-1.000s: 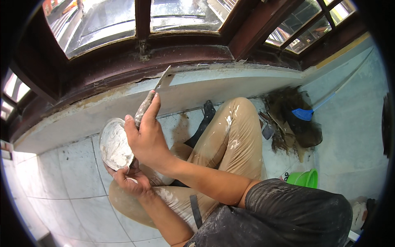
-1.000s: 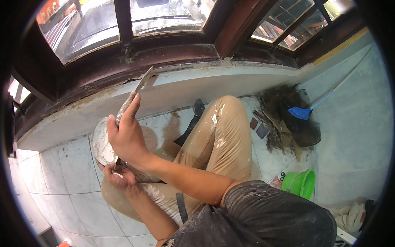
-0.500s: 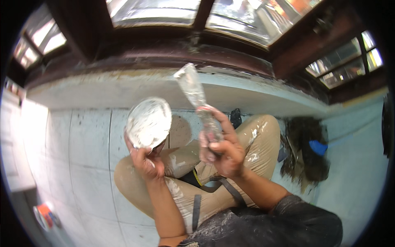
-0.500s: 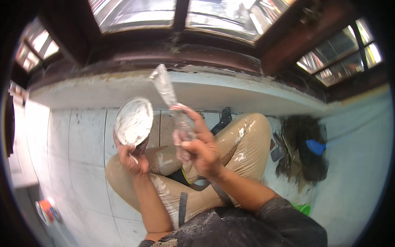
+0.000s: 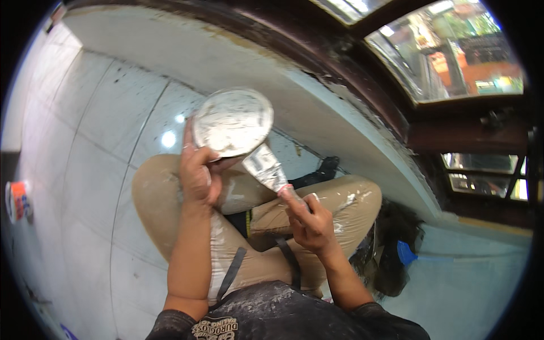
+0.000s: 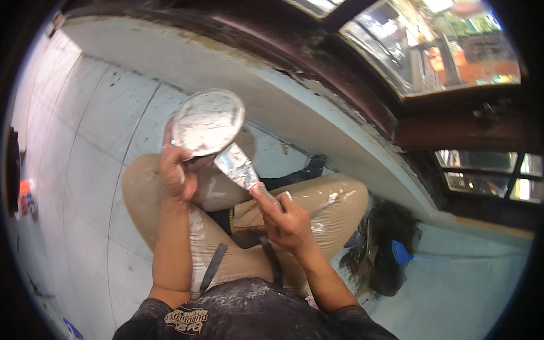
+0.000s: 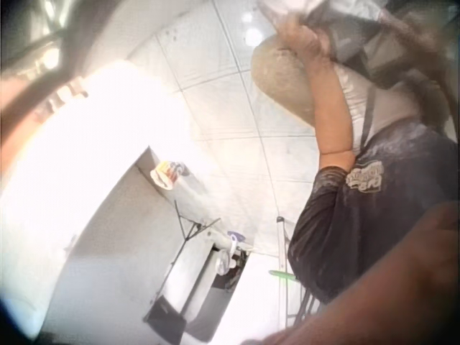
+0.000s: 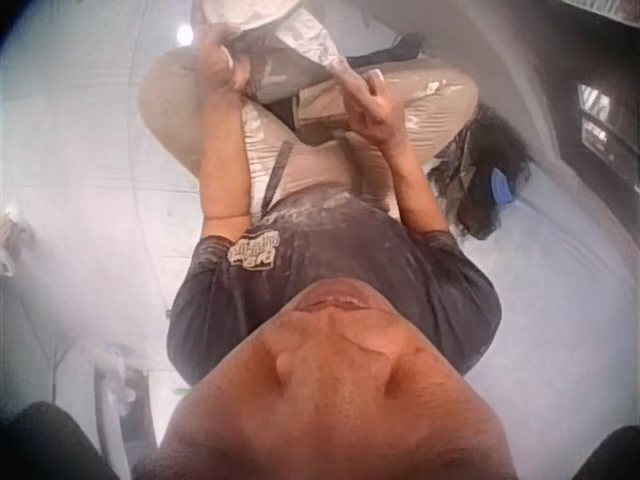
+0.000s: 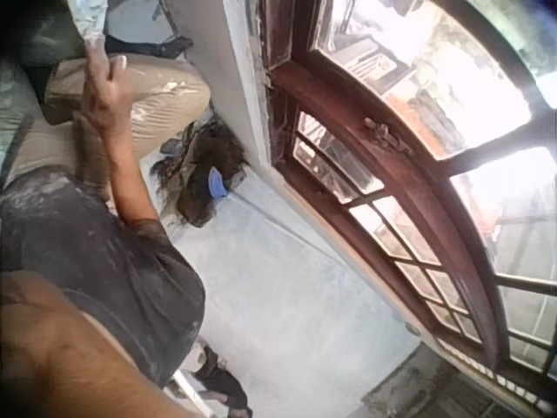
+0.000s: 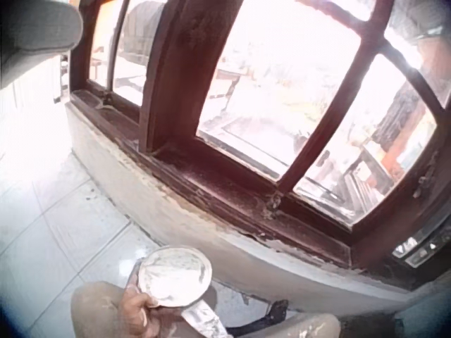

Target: The person sits on the floor and uses a putty knife to apply white filler from a small container onto the lower frame of a window sill. The person repeatedly scoops filler and smooths it along the sill's edge.

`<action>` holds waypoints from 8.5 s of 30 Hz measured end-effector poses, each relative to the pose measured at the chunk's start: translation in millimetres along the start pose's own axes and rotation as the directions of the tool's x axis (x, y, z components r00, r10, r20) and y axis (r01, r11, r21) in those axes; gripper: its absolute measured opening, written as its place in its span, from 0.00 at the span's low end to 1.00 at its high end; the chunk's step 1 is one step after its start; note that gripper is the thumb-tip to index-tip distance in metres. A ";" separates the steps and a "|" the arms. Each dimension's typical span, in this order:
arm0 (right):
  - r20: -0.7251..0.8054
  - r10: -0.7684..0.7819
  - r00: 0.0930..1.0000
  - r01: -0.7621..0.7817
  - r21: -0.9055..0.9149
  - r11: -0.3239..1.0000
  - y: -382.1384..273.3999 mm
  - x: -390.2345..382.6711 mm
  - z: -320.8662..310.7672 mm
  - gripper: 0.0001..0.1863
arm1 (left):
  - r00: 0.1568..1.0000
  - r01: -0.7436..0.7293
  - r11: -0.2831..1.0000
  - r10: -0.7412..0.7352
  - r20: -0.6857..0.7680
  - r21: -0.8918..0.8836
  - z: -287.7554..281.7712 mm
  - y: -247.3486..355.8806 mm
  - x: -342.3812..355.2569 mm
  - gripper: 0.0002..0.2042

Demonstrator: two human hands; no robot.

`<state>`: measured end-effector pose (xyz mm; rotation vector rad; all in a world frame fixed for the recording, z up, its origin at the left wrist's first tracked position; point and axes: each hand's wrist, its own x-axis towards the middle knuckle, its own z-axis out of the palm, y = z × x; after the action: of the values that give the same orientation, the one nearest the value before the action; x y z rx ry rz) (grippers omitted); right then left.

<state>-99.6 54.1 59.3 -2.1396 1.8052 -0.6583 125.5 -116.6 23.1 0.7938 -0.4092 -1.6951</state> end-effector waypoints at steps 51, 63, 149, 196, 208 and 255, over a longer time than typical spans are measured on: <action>-0.376 0.360 0.854 -0.091 0.573 0.814 -51.2 106.2 10.0 0.35 | 0.999 -0.035 0.992 0.037 -0.017 0.122 10.0 -5.5 3.5 0.51; -0.218 0.807 0.549 -0.027 0.960 0.278 12.1 2.3 -53.5 0.28 | 1.000 -0.017 0.984 0.021 -0.017 0.175 9.8 -9.5 0.1 0.49; 0.205 0.378 0.903 -0.429 0.494 0.757 -11.1 3.8 -77.5 0.25 | 0.990 -0.052 0.998 0.046 0.135 0.043 -1.8 -15.6 6.1 0.52; -0.342 -0.423 0.839 0.298 -0.361 0.884 102.3 78.1 -134.7 0.25 | 0.964 -0.104 0.977 0.053 0.259 0.188 9.4 -39.1 -10.9 0.50; -0.294 -0.430 0.853 0.285 -0.428 0.858 170.9 85.9 -133.9 0.23 | 0.983 -0.086 0.959 0.037 0.182 0.270 13.8 -38.6 -10.0 0.48; -0.064 0.038 0.997 -0.038 0.007 0.999 32.1 -38.2 -99.8 0.27 | 0.970 0.067 0.994 -0.086 0.226 0.088 4.4 -31.6 -14.8 0.45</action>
<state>-181.7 93.9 123.5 -2.0978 1.8693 -0.7295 101.5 -94.4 10.2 0.6801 -0.6159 -1.8599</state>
